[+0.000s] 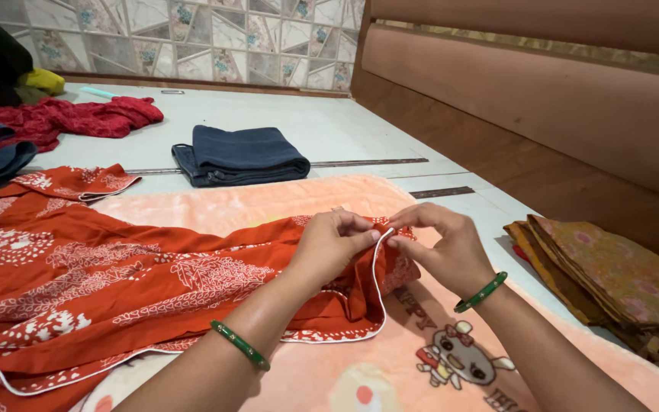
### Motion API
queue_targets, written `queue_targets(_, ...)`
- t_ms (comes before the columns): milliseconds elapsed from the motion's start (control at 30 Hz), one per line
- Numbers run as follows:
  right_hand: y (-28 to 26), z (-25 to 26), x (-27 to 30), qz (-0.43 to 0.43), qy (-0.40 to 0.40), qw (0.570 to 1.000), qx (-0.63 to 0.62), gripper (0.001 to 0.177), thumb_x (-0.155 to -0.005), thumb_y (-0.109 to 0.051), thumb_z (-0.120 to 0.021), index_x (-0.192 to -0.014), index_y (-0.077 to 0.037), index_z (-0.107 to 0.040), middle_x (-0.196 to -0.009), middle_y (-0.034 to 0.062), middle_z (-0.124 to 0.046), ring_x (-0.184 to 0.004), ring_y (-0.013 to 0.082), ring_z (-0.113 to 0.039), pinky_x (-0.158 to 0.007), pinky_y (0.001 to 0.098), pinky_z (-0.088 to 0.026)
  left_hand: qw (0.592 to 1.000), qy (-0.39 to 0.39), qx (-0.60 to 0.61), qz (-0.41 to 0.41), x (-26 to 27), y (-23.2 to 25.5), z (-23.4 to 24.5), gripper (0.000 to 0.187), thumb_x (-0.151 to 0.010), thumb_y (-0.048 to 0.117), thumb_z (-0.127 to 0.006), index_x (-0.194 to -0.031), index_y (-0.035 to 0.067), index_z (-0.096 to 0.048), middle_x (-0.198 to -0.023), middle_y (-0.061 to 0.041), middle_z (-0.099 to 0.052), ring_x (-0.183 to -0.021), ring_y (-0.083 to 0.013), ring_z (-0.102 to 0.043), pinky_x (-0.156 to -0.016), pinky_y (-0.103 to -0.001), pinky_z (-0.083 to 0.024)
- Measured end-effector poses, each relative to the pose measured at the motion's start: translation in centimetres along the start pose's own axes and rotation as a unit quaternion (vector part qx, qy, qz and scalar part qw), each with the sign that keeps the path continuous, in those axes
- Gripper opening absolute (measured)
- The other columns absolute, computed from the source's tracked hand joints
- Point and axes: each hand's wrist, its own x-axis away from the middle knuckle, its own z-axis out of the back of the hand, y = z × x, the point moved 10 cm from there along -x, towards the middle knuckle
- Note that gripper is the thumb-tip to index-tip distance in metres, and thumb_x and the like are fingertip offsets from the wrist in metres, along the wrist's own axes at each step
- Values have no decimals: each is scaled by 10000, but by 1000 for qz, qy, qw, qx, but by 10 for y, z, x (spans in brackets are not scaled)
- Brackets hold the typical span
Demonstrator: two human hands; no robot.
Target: The person folds an orange patterned garment on a bed by aligning its edges, smoothing the fabric with their hands, and folding parts of the garment over each other.
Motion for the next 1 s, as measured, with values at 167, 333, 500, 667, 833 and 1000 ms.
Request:
queue_targets(167, -12, 13, -2, 6, 43, 999, 28, 142, -777, -135, -820, -903, -75, -799, -899, 17, -803, -770, 117, -724, -696, 288, -530, 996, 82, -27, -33, 9, 26, 17, 147, -839, 107, -774, -902, -25, -759, -753, -47, -761, -652, -69, -691, -612, -232, -558)
queue_targets(333, -13, 5, -2, -9, 15, 998, 62, 154, -807, -181, -807, -933, -93, -809, -815, 11, -801, -678, 103, -695, -651, 270, -508, 996, 40, -51, -55, 11, 35, 5, 137, -854, 108, -774, -925, -9, -773, -756, -44, -760, -649, -62, -669, -608, -228, -539)
queue_targets(500, -7, 8, -3, -27, 28, 998, 58, 162, -816, -189, -792, -944, -90, -790, -819, 11, -802, -658, 101, -691, -615, 265, -503, 998, 23, -39, -53, 10, 32, 2, 131, -897, 100, -750, -958, -13, -777, -769, -63, -755, -671, -76, -652, -613, -245, -531)
queue_targets(667, -2, 7, -4, -49, 19, 996, 69, 161, -820, -195, -797, -945, -93, -788, -804, 14, -799, -643, 110, -678, -594, 261, -495, 997, 16, -25, -74, 11, 36, 0, 139, -893, 95, -745, -974, -15, -769, -828, -55, -783, -728, -75, -700, -666, -237, -568)
queue_targets(833, -1, 8, -2, -52, 24, 996, 62, 193, -820, -186, -795, -967, -70, -749, -824, 15, -786, -657, 106, -679, -566, 262, -489, 997, 1, -23, -74, 15, 42, -5, 166, -886, 118, -766, -974, -22, -769, -835, -66, -781, -730, -75, -691, -671, -236, -563)
queue_targets(1000, -5, 6, -3, -49, 11, 998, 48, 191, -835, -179, -773, -979, -61, -730, -819, 13, -790, -707, 79, -728, -583, 257, -524, 996, -4, -30, -82, 18, 47, -6, 172, -862, 108, -774, -974, -22, -768, -835, -78, -790, -737, -84, -732, -668, -230, -584)
